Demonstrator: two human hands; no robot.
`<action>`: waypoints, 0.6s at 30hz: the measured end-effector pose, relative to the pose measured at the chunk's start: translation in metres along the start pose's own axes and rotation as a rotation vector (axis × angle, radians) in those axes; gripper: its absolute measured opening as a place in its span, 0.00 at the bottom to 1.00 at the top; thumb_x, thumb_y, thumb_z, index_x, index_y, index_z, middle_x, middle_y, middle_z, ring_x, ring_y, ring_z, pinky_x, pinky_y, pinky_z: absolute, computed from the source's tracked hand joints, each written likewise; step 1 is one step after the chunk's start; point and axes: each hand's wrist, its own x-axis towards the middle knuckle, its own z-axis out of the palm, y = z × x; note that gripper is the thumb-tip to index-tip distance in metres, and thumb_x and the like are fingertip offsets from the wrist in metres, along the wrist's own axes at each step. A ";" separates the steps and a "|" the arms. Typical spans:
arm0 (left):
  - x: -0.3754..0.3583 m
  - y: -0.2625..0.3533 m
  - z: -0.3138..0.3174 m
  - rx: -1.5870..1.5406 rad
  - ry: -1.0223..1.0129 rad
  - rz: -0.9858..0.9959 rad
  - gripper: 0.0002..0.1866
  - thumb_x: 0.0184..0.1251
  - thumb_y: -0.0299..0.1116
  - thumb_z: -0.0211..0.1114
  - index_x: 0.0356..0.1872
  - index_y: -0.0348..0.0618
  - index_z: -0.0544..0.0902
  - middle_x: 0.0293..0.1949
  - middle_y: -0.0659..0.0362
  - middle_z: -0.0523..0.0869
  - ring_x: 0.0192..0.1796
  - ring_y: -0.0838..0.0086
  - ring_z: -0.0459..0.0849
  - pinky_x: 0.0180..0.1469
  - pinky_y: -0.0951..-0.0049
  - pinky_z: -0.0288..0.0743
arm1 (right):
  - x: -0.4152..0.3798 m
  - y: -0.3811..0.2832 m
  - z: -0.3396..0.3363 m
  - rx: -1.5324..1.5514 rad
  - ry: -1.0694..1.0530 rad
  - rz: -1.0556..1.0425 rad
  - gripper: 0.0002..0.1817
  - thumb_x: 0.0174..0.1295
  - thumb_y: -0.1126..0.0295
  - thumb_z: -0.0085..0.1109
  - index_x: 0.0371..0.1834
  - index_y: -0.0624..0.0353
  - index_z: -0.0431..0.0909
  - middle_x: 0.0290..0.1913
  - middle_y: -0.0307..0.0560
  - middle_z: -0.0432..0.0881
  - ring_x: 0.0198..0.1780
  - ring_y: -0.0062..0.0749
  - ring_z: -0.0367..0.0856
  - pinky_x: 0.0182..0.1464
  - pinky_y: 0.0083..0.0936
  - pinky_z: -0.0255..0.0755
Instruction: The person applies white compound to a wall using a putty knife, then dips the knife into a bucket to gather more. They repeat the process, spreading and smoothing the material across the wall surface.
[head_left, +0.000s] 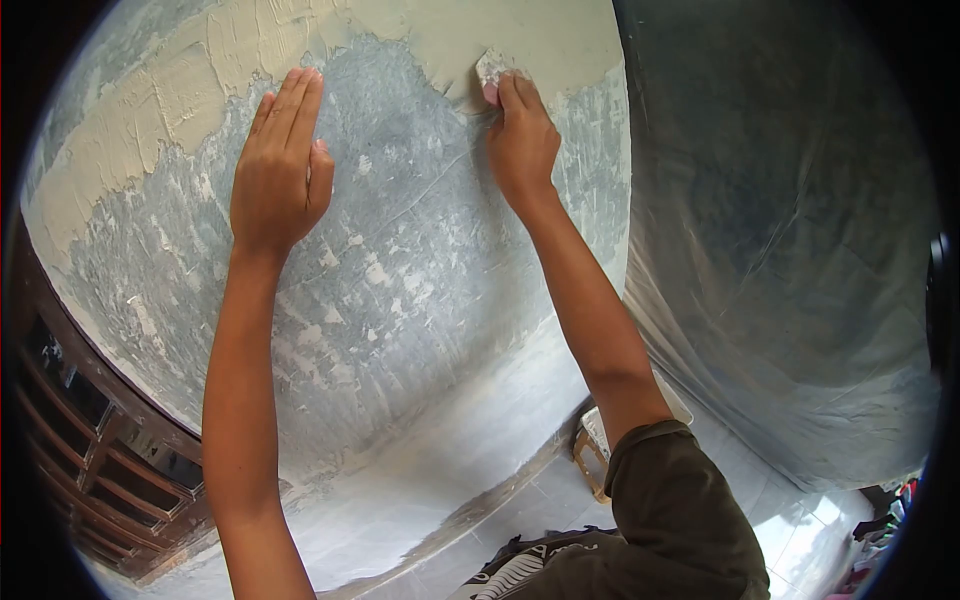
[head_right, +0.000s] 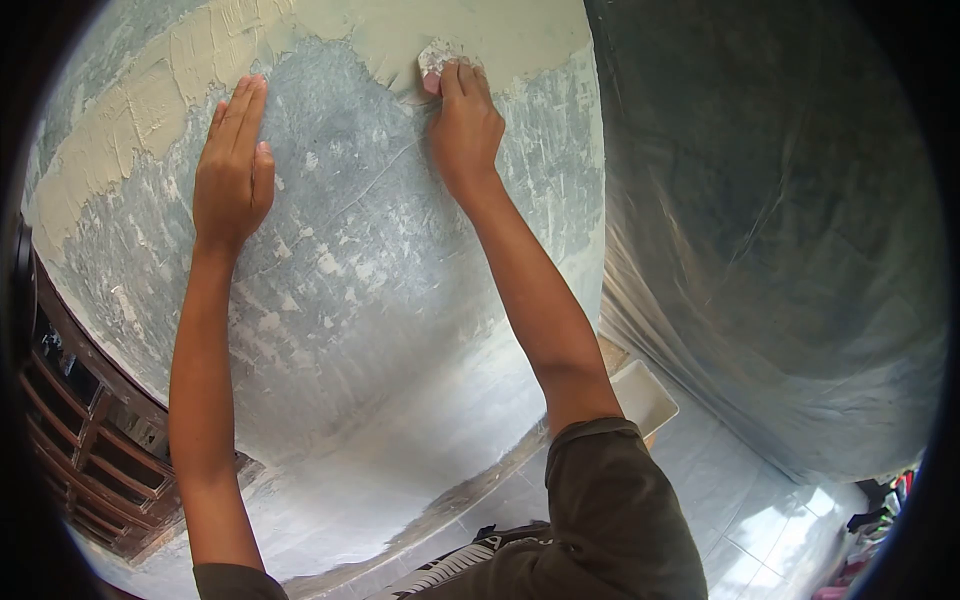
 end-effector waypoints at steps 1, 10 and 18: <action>0.000 -0.001 0.000 0.004 -0.003 0.001 0.31 0.66 0.29 0.48 0.71 0.28 0.72 0.70 0.42 0.77 0.75 0.55 0.72 0.80 0.56 0.59 | -0.004 -0.006 0.002 -0.010 -0.029 0.007 0.23 0.56 0.87 0.57 0.58 0.64 0.81 0.62 0.56 0.83 0.60 0.53 0.83 0.55 0.40 0.83; 0.000 0.000 -0.001 -0.012 -0.012 -0.006 0.31 0.67 0.28 0.48 0.71 0.29 0.72 0.71 0.43 0.76 0.76 0.56 0.72 0.80 0.56 0.59 | -0.063 -0.081 -0.054 0.370 -0.161 -0.126 0.31 0.50 0.89 0.58 0.62 0.69 0.75 0.63 0.65 0.80 0.64 0.61 0.81 0.55 0.42 0.84; 0.000 0.000 -0.001 -0.001 -0.007 -0.011 0.30 0.66 0.28 0.48 0.70 0.28 0.73 0.69 0.42 0.78 0.75 0.55 0.73 0.79 0.56 0.60 | 0.016 -0.007 -0.021 0.196 0.081 -0.031 0.23 0.56 0.89 0.55 0.56 0.66 0.79 0.59 0.57 0.84 0.59 0.54 0.84 0.52 0.39 0.84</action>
